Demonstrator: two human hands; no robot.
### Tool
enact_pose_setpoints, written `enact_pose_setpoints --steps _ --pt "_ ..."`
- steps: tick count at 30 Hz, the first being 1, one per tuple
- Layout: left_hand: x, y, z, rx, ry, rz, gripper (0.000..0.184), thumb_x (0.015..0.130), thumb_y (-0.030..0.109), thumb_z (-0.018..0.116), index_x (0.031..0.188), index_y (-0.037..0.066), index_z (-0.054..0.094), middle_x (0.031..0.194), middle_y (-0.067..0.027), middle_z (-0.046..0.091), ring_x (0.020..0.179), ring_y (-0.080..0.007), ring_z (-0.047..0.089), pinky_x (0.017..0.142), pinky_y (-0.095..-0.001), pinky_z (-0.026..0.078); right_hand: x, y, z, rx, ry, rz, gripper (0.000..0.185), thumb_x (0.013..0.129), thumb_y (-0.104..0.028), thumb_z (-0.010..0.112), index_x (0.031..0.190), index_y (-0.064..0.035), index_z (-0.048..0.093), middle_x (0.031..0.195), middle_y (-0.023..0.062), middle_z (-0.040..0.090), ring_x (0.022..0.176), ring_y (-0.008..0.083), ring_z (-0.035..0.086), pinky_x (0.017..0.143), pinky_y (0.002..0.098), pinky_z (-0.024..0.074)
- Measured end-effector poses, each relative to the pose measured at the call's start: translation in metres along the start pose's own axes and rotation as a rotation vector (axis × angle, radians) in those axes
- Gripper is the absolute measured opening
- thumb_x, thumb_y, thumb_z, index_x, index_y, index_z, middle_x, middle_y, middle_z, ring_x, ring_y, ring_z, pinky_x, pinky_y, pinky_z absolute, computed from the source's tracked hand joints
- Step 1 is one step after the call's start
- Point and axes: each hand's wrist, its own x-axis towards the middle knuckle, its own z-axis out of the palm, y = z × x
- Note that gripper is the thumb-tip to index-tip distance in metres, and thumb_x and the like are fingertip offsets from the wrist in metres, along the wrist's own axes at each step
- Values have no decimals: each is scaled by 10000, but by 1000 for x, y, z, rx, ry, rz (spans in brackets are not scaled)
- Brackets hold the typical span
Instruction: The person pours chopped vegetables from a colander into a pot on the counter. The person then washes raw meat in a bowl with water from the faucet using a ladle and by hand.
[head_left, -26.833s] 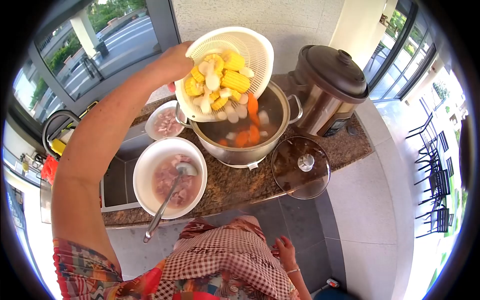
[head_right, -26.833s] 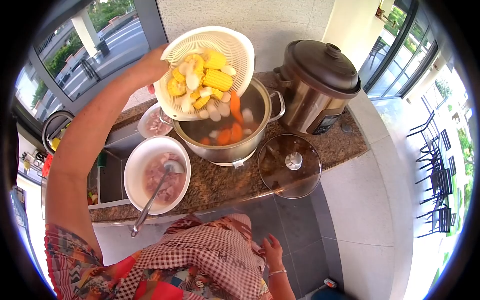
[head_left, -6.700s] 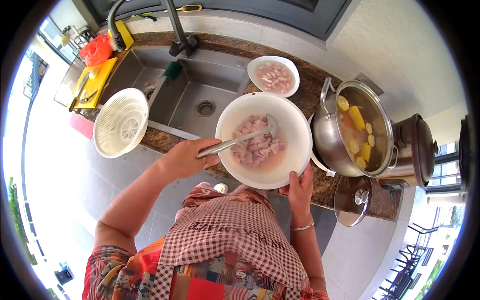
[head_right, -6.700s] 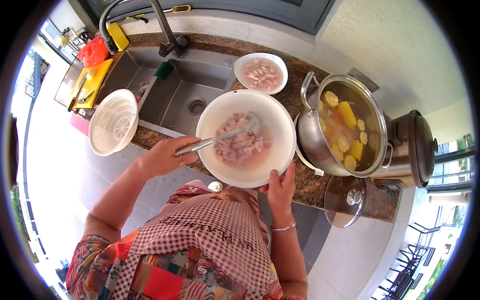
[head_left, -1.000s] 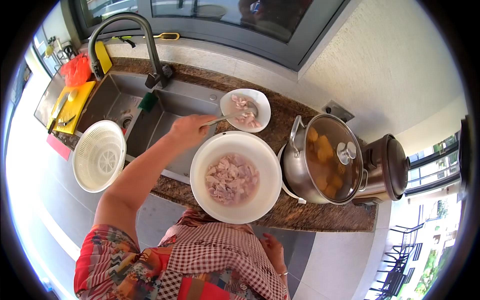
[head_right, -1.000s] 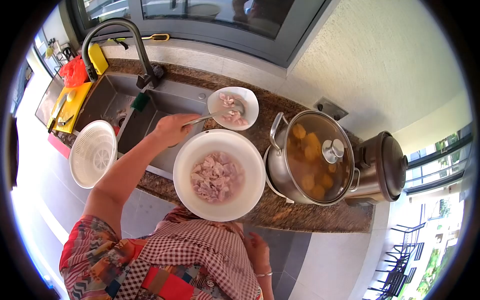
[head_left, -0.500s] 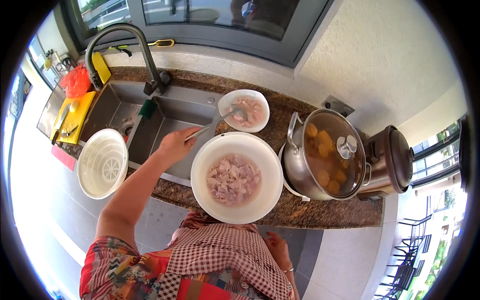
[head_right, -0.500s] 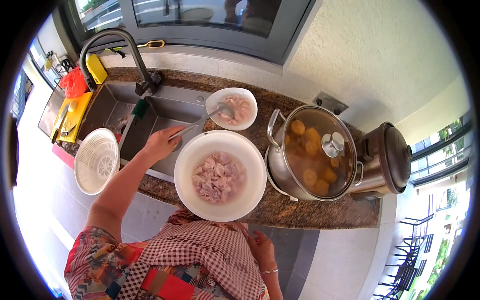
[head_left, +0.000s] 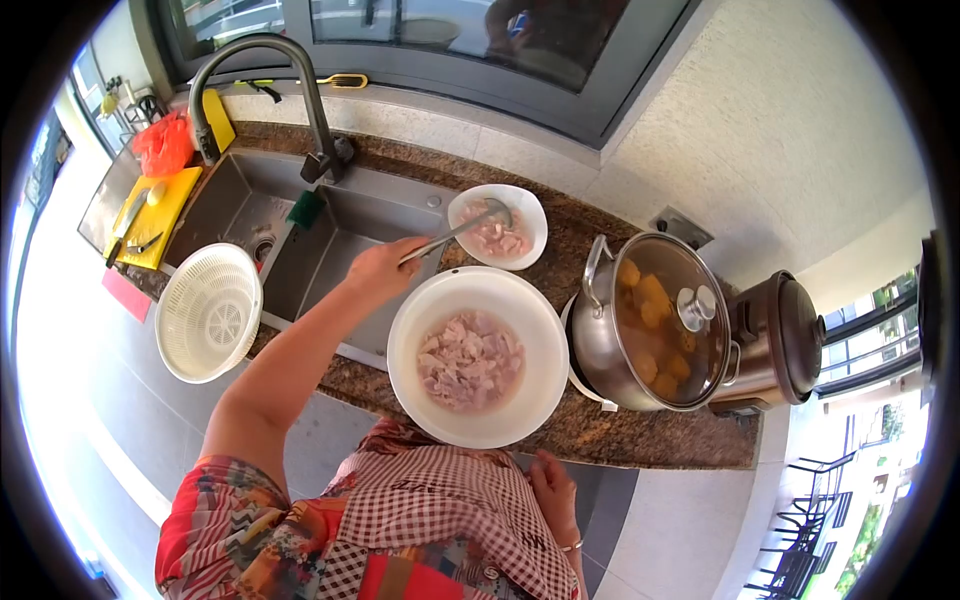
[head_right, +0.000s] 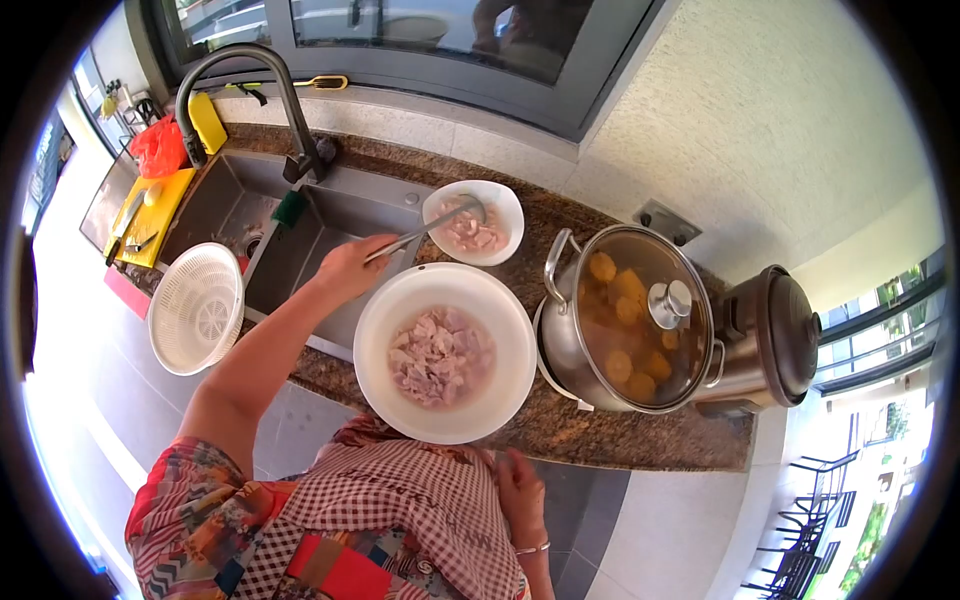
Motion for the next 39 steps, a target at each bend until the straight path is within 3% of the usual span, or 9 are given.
enact_pose_setpoints --steps 4,10,16,19,23,25,28,32,39 --pt "-37 -26 -20 -11 42 35 405 993 288 642 1397 253 637 1161 -136 742 1058 -365 704 892 -460 557 8 -12 0 171 -9 -21 383 1028 -235 628 1321 11 642 857 112 760 760 140 723 674 305 568" --pt "-34 -40 -5 4 19 19 418 1000 337 608 1413 272 619 1130 -156 744 1039 -373 706 901 -476 556 29 -44 2 426 -45 51 517 1080 -258 542 1537 -45 432 873 74 733 670 127 680 579 264 540" --pt "-26 -7 6 -137 109 31 396 998 338 616 1386 261 644 1160 -170 735 1041 -379 705 910 -472 549 52 -42 17 347 -81 -105 593 1076 -228 532 1602 -72 309 846 68 729 628 128 679 521 249 521" --pt "-65 20 -36 -151 93 5 404 977 302 669 1374 229 655 1156 -170 735 1024 -374 712 888 -455 556 56 -44 16 217 -84 -175 554 1062 -189 545 1567 -67 351 832 66 723 601 134 676 504 247 518" --pt "-136 38 -99 -168 140 206 387 931 212 742 1309 136 697 1111 -167 746 933 -370 723 827 -427 570 59 -55 17 405 -158 -57 468 1042 -139 558 1480 -42 422 846 70 711 581 133 672 502 248 532" --pt "-169 54 -137 -69 -3 133 339 917 182 744 1253 136 732 1048 -162 755 877 -341 729 784 -411 571 57 -69 14 516 -171 8 429 1036 -124 559 1440 -34 449 858 72 705 577 131 671 505 251 540" --pt "-203 51 -161 176 -77 298 338 858 130 775 1195 109 765 944 -131 759 817 -296 726 716 -389 561 56 -72 14 523 -157 8 401 1029 -111 567 1412 -33 480 861 67 697 580 126 670 501 245 539" --pt "-211 55 -146 264 -244 243 321 840 152 795 1159 123 777 897 -128 750 810 -320 724 701 -419 559 57 -71 16 554 -142 -7 383 1031 -105 564 1398 -32 486 870 67 700 578 119 665 495 238 534" --pt "-199 57 -48 -13 -61 316 363 906 170 752 1267 144 724 955 -154 746 828 -352 717 717 -431 565 60 -69 15 550 -158 6 380 1029 -96 560 1396 -28 483 880 73 704 560 114 652 489 233 535"
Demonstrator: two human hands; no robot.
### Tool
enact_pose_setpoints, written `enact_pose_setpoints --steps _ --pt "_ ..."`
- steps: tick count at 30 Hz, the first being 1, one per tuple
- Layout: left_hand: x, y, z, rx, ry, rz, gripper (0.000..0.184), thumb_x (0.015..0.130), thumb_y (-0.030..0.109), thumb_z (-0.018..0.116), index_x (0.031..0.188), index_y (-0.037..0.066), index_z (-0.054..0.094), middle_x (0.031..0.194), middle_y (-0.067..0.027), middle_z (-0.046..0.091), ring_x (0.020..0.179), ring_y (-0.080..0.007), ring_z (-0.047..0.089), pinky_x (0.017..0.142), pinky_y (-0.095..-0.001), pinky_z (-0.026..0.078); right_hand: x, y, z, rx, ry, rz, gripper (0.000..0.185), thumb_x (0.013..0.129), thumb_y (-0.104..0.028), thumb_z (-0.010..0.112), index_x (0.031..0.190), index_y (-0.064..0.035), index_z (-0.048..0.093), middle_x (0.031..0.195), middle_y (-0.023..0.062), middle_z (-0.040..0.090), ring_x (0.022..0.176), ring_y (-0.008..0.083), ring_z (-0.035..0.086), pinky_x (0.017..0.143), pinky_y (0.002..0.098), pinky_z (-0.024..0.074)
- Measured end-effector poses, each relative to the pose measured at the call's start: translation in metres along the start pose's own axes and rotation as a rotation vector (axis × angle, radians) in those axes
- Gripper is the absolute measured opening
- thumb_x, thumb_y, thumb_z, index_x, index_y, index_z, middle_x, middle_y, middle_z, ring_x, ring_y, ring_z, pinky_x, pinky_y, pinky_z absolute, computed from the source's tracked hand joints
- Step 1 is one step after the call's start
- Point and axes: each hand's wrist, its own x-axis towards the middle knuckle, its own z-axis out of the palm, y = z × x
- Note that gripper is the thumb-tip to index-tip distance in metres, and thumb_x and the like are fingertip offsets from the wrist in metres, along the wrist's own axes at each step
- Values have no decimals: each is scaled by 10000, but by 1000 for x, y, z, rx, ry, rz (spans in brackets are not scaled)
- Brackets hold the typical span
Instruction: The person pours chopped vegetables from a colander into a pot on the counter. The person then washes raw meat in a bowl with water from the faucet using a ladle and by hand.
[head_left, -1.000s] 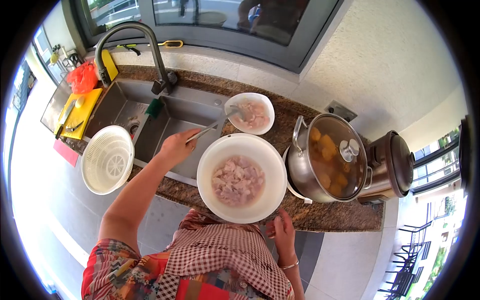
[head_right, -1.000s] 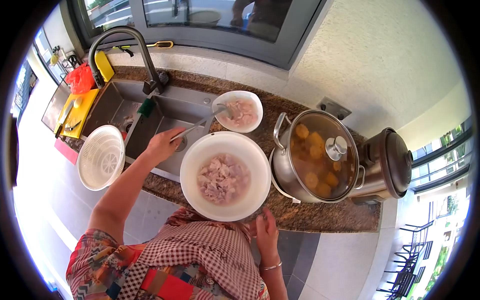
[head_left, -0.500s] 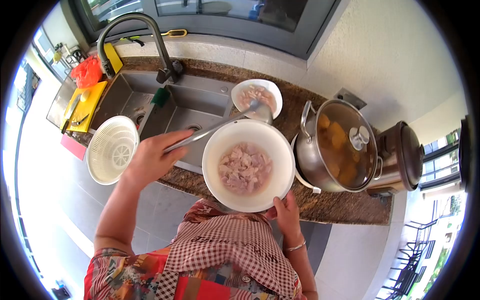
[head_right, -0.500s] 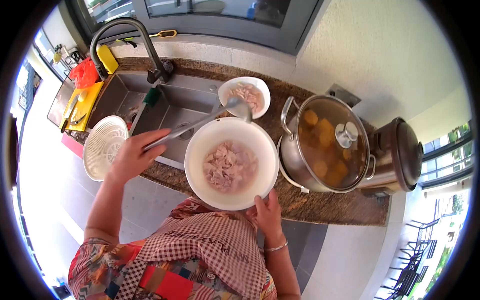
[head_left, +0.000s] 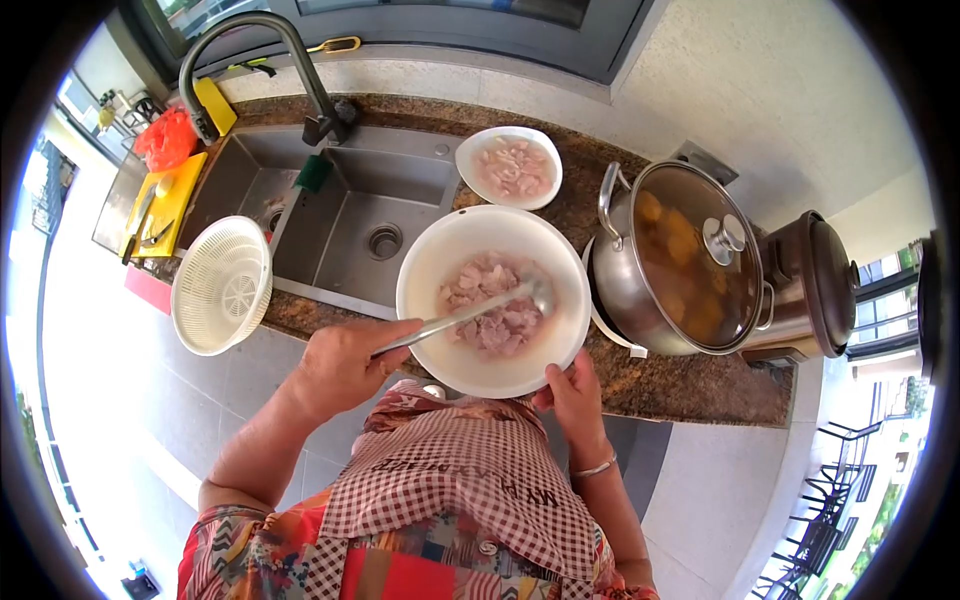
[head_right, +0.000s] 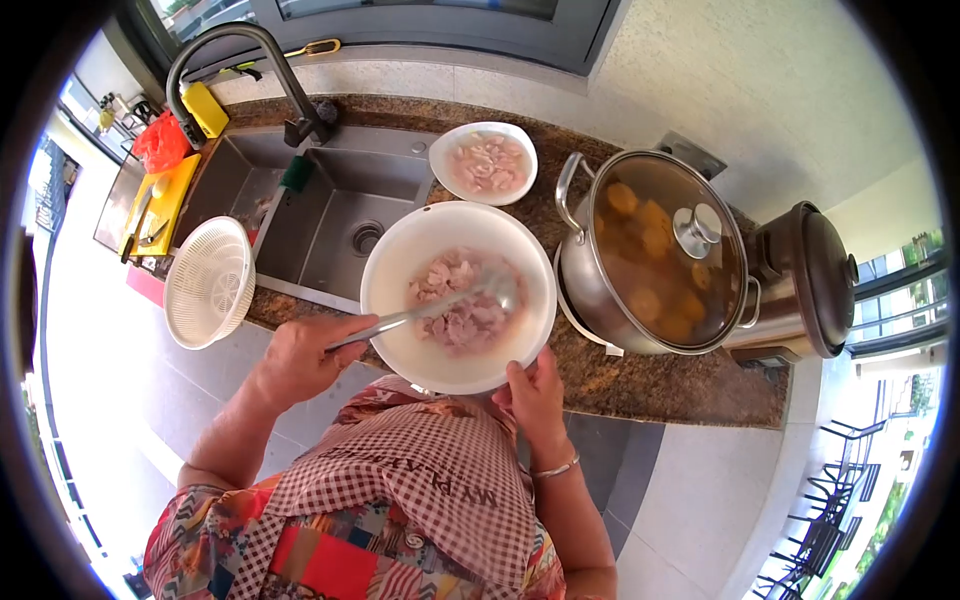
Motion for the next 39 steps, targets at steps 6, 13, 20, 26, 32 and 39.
enact_pose_setpoints --steps 6,13,20,26,32,39 --pt "15 2 1 122 -69 -91 367 911 164 741 1277 149 719 1005 -155 753 892 -367 724 762 -426 584 -1 -1 7 -13 46 -3 375 1017 -82 552 1378 -3 483 877 98 703 555 127 659 495 253 568" --pt "-14 2 -83 231 -65 -149 313 886 119 762 1198 99 762 1000 -120 776 873 -320 739 781 -412 587 3 6 7 30 82 -35 521 1007 -53 573 1485 42 390 885 126 716 578 143 685 515 266 578" --pt "-21 8 -84 172 -151 -112 334 888 141 748 1222 130 751 999 -149 766 845 -347 726 747 -429 577 6 13 9 22 97 -83 570 1009 -47 571 1525 47 344 883 128 728 588 151 695 515 271 577" --pt "0 -8 5 22 -55 -81 374 902 133 744 1275 114 715 1034 -173 753 897 -363 729 783 -428 585 6 3 5 -24 59 -41 506 1010 -38 552 1486 40 401 908 129 729 607 148 698 532 272 582" --pt "-10 -16 15 21 -6 -83 337 908 135 742 1244 105 733 1065 -170 757 926 -355 737 800 -425 590 2 1 14 27 80 -62 509 1010 -43 557 1490 41 411 981 144 730 647 141 699 546 271 583" --pt "-41 -2 -93 128 -15 -198 334 867 114 770 1201 116 766 1020 -138 776 864 -311 745 782 -409 585 8 22 14 9 144 -118 447 1014 -54 496 1458 -13 469 1011 85 704 735 137 720 578 262 634"
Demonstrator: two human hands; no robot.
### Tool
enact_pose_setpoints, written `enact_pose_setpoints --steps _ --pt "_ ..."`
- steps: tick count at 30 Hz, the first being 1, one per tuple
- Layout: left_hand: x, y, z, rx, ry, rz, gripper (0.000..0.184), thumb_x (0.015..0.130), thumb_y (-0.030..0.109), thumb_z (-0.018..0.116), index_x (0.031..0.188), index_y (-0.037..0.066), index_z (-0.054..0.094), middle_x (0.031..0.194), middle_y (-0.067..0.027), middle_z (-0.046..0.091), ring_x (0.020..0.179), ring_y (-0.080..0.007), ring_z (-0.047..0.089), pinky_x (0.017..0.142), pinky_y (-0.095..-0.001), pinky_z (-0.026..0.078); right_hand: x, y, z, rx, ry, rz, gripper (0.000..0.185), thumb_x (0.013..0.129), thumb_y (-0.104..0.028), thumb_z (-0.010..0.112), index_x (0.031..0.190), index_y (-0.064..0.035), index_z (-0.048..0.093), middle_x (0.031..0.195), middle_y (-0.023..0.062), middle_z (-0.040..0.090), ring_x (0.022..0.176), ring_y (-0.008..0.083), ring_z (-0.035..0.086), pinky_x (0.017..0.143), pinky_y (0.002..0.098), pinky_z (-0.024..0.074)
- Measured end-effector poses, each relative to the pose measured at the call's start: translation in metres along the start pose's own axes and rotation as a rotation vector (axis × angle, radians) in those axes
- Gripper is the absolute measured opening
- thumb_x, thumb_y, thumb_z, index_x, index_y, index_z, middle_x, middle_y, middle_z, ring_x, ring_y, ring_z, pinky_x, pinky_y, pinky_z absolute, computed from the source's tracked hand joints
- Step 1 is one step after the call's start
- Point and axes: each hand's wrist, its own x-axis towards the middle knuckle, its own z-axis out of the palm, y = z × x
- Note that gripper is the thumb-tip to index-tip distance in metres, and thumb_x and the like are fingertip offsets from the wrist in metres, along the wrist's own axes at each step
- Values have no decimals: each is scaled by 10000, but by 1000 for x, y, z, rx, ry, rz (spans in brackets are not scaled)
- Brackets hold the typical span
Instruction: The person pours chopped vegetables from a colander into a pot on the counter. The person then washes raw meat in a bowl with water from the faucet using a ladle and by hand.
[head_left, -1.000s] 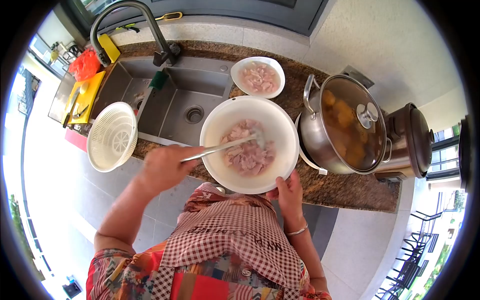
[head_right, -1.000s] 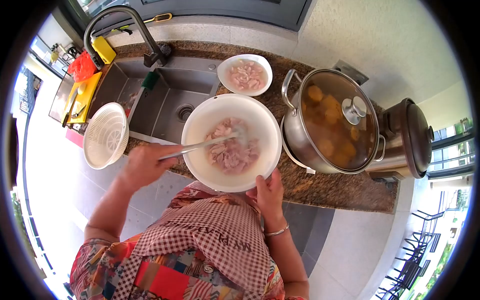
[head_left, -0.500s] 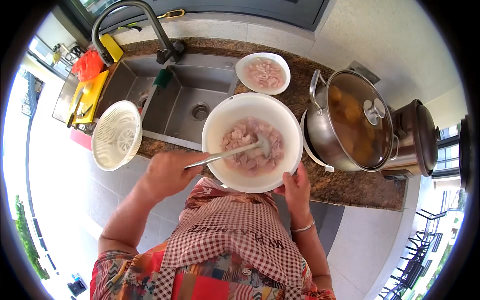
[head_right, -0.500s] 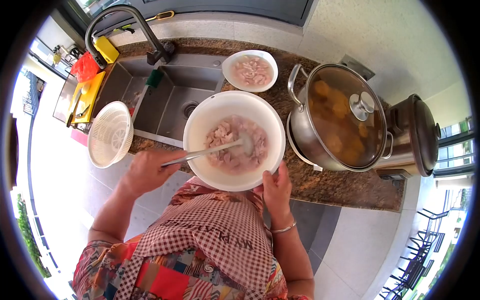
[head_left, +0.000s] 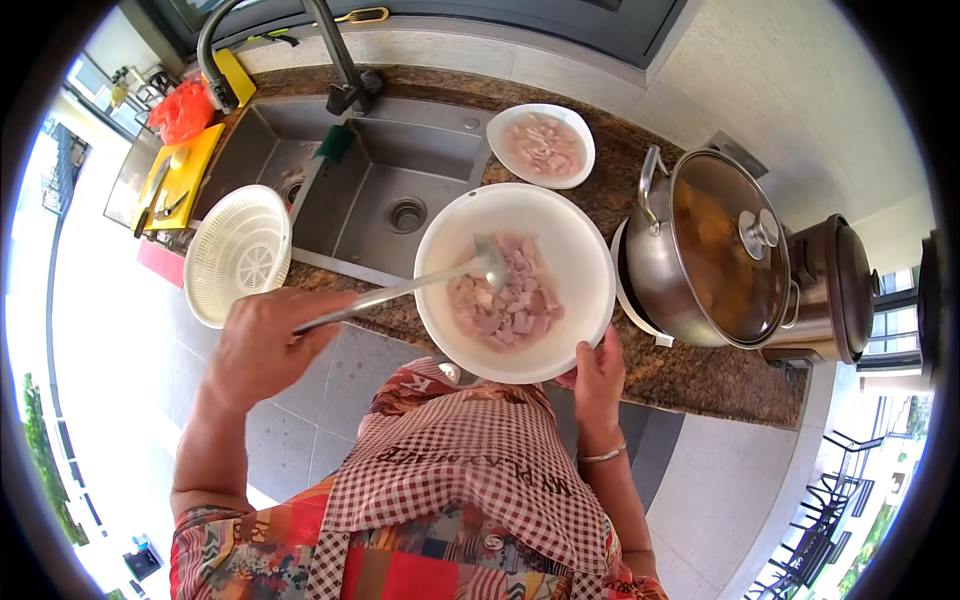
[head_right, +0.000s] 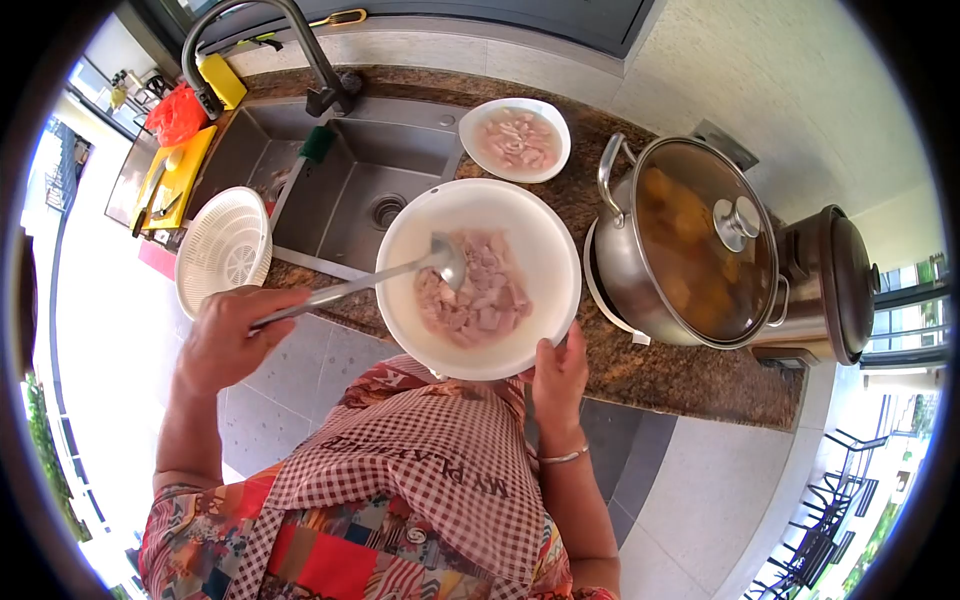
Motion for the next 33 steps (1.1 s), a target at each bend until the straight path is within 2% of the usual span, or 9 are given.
enact_pose_setpoints --steps 3,6,9,11,15,23,28,30,33 --pt "-9 3 -21 37 -45 -91 331 852 116 783 1182 124 773 975 -138 769 829 -323 728 755 -409 577 0 -4 4 69 -1 12 460 1011 -46 495 1468 -4 460 1027 87 693 746 132 714 562 258 622" --pt "-1 -5 -4 182 -142 14 311 874 132 761 1185 127 768 907 -142 749 808 -344 711 732 -430 568 -1 -11 9 86 11 12 481 999 -31 504 1477 4 454 998 83 680 731 120 700 525 256 603" --pt "14 -25 51 -10 9 166 334 898 158 738 1231 144 744 867 -143 727 794 -363 695 720 -457 560 -5 -22 15 40 5 14 443 995 -45 487 1437 -16 487 1029 88 689 759 135 719 547 264 628" --pt "22 -27 76 -57 -3 152 350 909 171 727 1259 154 726 886 -143 731 801 -364 697 723 -461 560 -5 -30 12 -64 -16 35 414 992 -57 482 1404 -25 509 1052 92 692 777 150 729 567 275 643" --pt "29 -33 93 -110 24 195 378 914 162 724 1291 155 701 915 -145 736 825 -361 704 718 -453 565 -9 -24 20 12 78 40 390 986 -66 487 1373 -28 525 1043 93 693 767 167 730 552 288 639" --pt "42 -37 88 -170 21 195 371 915 135 725 1286 141 704 934 -152 743 801 -347 713 712 -450 567 -17 3 23 74 204 137 442 981 -62 511 1421 -33 490 1039 95 696 739 150 715 544 293 625" --pt "37 -28 89 -94 -71 240 409 901 142 729 1308 166 704 863 -148 719 764 -340 701 691 -458 554 -21 1 28 90 206 50 439 979 -68 517 1416 -28 509 1085 90 694 774 147 713 567 287 621" --pt "24 -22 62 45 -138 196 398 894 147 729 1291 172 720 856 -146 718 752 -342 695 684 -456 550 -13 1 26 54 200 -5 427 978 -64 516 1403 -23 527 1102 84 692 782 135 703 575 276 607" --pt "7 -10 7 53 -138 143 376 861 109 748 1236 140 749 885 -143 739 750 -333 700 682 -439 556 -7 14 15 -12 177 -64 427 974 -34 520 1398 10 531 1080 77 691 776 99 674 570 246 572"
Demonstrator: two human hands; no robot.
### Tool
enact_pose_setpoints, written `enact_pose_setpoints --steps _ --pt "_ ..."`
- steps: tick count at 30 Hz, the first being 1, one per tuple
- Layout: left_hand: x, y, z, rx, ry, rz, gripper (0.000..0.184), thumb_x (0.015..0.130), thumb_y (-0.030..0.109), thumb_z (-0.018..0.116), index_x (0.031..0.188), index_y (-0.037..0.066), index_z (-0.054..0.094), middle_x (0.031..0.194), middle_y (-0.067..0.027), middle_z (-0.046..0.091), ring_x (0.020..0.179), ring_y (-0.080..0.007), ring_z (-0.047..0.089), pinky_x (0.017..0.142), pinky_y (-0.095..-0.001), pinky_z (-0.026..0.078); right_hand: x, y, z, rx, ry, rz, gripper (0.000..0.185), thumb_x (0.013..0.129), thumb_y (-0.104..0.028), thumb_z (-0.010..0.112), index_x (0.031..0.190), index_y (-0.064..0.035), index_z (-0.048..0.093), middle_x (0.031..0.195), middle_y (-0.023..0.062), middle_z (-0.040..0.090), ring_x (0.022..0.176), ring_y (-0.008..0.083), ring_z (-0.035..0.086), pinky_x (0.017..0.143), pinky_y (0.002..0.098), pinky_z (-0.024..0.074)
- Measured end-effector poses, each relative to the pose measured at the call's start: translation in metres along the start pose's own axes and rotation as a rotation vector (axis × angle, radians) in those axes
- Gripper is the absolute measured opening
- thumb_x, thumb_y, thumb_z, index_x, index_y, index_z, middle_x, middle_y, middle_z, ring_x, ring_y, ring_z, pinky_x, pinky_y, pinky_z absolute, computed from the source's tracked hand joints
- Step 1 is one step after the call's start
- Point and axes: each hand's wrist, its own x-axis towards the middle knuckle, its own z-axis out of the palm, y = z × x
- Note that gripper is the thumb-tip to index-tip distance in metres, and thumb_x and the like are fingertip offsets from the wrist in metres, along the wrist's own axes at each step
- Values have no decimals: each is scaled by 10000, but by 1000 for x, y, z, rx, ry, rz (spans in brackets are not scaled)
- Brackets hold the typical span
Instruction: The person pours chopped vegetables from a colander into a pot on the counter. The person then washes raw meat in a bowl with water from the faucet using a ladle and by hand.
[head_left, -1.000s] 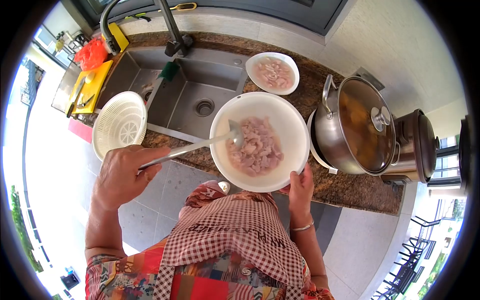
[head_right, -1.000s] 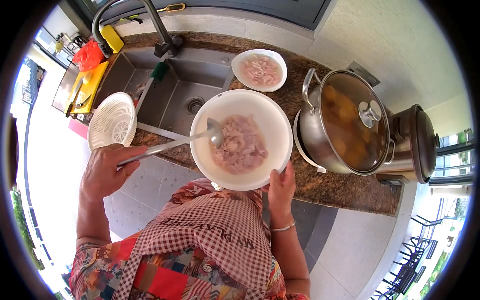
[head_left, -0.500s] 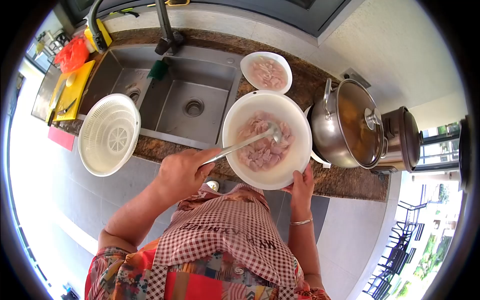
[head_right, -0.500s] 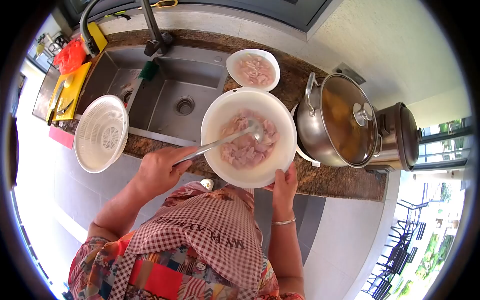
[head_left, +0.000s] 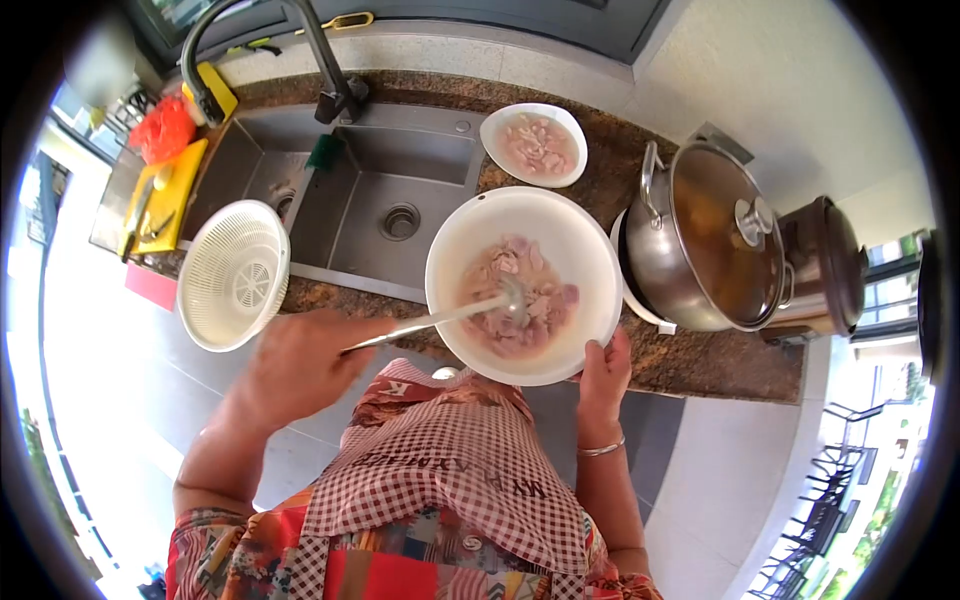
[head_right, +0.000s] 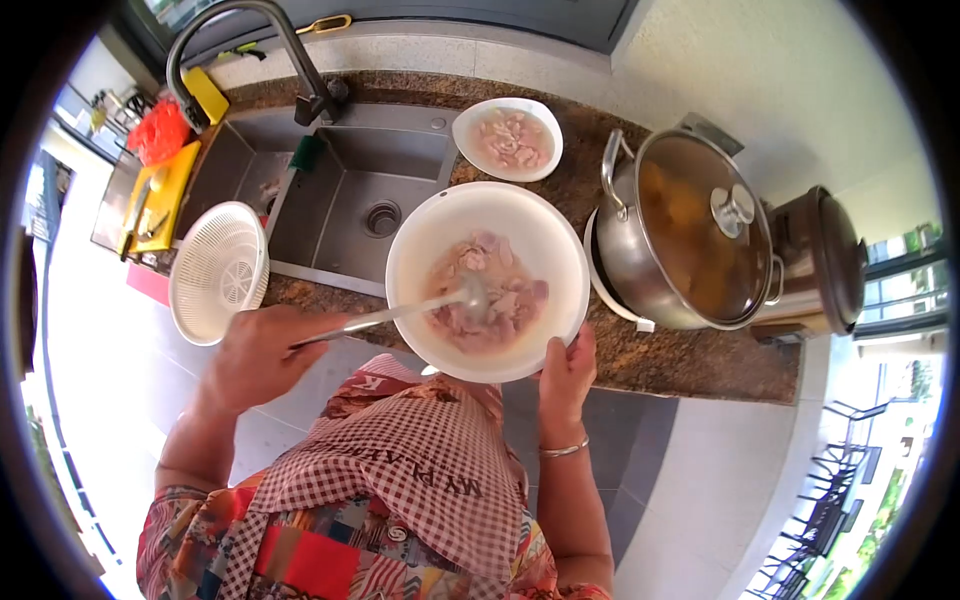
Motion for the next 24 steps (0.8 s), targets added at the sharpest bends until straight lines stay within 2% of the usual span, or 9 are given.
enact_pose_setpoints --steps 2,5,6,8,11,14,16,20,24 --pt "-12 10 -21 24 19 -39 361 848 83 763 1207 117 760 908 -145 754 768 -311 720 698 -421 570 1 -7 -3 6 -38 11 458 966 -15 530 1420 40 511 1067 85 692 791 79 661 588 227 562" --pt "-15 23 -24 33 -32 -99 365 836 56 781 1199 93 761 940 -149 769 814 -284 749 731 -396 589 12 24 0 53 41 -220 466 958 -4 536 1421 40 515 1042 73 692 772 73 645 639 229 554" --pt "-14 25 -20 32 -65 -123 372 833 48 786 1202 87 759 950 -150 773 831 -276 758 743 -388 595 13 26 2 102 39 -235 464 959 -1 538 1421 38 517 1037 70 694 768 71 643 648 230 549" --pt "-2 26 3 53 -129 -34 370 871 78 770 1240 100 744 1037 -158 776 903 -289 768 794 -374 606 13 20 7 192 43 -268 460 961 4 541 1420 34 522 1026 65 698 759 66 639 665 232 538" --pt "13 35 48 -63 -107 -77 370 908 117 752 1276 101 723 1089 -177 763 947 -298 763 803 -390 598 5 -13 -2 147 -63 -56 454 979 -10 548 1430 31 517 1026 63 707 770 68 644 663 237 534" --pt "23 38 72 -235 -27 -106 364 928 155 742 1288 103 715 1103 -187 755 960 -319 756 804 -399 592 8 -8 -7 152 -100 -34 458 982 -13 544 1436 32 514 1045 62 710 768 66 642 643 235 526" --pt "23 33 76 -268 14 -81 357 935 172 738 1285 106 717 1097 -190 753 954 -338 750 798 -404 589 6 -14 -6 171 -64 -38 463 974 -11 546 1435 31 521 1060 67 708 806 71 639 685 246 533" --pt "39 12 79 -120 18 77 344 928 171 737 1267 111 726 1076 -172 757 934 -351 742 786 -413 590 10 0 -1 85 -10 -89 463 987 -28 546 1447 24 528 1137 79 701 919 97 651 779 258 542" --pt "43 -3 41 13 -68 131 321 901 145 749 1220 112 745 1060 -149 764 905 -340 745 775 -419 591 12 6 0 71 62 -96 466 991 -31 547 1451 37 523 1171 81 697 977 109 653 831 260 532"
